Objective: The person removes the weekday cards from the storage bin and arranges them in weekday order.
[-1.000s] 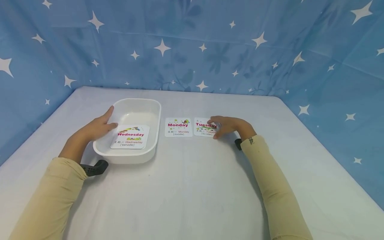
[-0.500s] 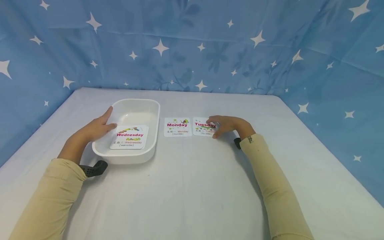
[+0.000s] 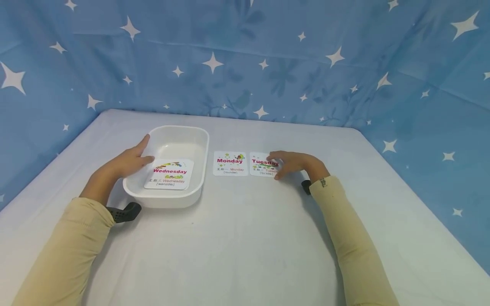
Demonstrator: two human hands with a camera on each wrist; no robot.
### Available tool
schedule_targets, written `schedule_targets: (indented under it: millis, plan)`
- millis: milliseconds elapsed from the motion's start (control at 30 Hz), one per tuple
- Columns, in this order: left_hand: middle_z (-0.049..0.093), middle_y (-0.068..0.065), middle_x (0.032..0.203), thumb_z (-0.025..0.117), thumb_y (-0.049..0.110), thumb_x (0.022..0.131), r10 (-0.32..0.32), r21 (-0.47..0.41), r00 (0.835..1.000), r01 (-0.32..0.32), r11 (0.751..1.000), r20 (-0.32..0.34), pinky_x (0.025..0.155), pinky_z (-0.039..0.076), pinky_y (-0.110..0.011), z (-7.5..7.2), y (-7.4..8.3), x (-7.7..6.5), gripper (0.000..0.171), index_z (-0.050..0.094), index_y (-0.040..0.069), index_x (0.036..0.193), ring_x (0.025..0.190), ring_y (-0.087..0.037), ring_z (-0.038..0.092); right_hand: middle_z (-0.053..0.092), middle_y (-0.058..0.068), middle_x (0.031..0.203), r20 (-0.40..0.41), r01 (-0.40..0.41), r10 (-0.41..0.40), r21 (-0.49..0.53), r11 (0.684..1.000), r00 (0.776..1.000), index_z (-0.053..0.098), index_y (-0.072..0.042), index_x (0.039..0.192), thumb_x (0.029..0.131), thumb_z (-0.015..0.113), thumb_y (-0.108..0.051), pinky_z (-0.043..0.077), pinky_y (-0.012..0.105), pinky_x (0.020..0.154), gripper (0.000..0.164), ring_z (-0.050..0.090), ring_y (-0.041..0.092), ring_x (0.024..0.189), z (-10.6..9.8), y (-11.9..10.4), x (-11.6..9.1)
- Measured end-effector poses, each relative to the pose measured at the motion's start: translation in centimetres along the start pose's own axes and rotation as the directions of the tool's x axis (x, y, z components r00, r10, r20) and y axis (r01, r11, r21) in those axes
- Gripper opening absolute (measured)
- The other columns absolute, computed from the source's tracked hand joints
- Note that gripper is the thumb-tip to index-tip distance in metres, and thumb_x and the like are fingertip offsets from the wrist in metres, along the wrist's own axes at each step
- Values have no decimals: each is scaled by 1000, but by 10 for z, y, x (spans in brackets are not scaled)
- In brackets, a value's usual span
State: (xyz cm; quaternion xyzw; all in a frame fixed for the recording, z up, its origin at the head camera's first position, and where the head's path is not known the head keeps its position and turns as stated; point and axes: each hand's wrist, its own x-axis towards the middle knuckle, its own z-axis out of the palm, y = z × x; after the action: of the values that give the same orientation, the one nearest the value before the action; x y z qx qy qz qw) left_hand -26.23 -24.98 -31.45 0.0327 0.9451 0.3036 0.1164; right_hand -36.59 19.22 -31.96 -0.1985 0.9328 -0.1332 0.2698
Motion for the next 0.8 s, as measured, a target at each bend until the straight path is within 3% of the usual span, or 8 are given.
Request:
schedule_targets:
  millis: [433,800]
  plan:
    - [-9,-25,148,37,35,96,-18,-14,1000,18,1000,-8,105,9,-64,-2,0,-4,77,-20,13,142,134,-51,2,10,6,155,-3,11,-11,-11,1000,1000,28,-18,144,76,72,-30,12,57,110,82,6,32,141,0,-4,1]
    - [-8,-25,149,37,34,96,-3,-38,1000,3,999,-3,106,7,-63,-1,0,-5,76,-19,12,143,134,-50,1,12,10,154,-106,30,-35,-51,998,994,23,-17,146,85,59,-39,13,57,110,74,8,33,141,-11,-11,-4]
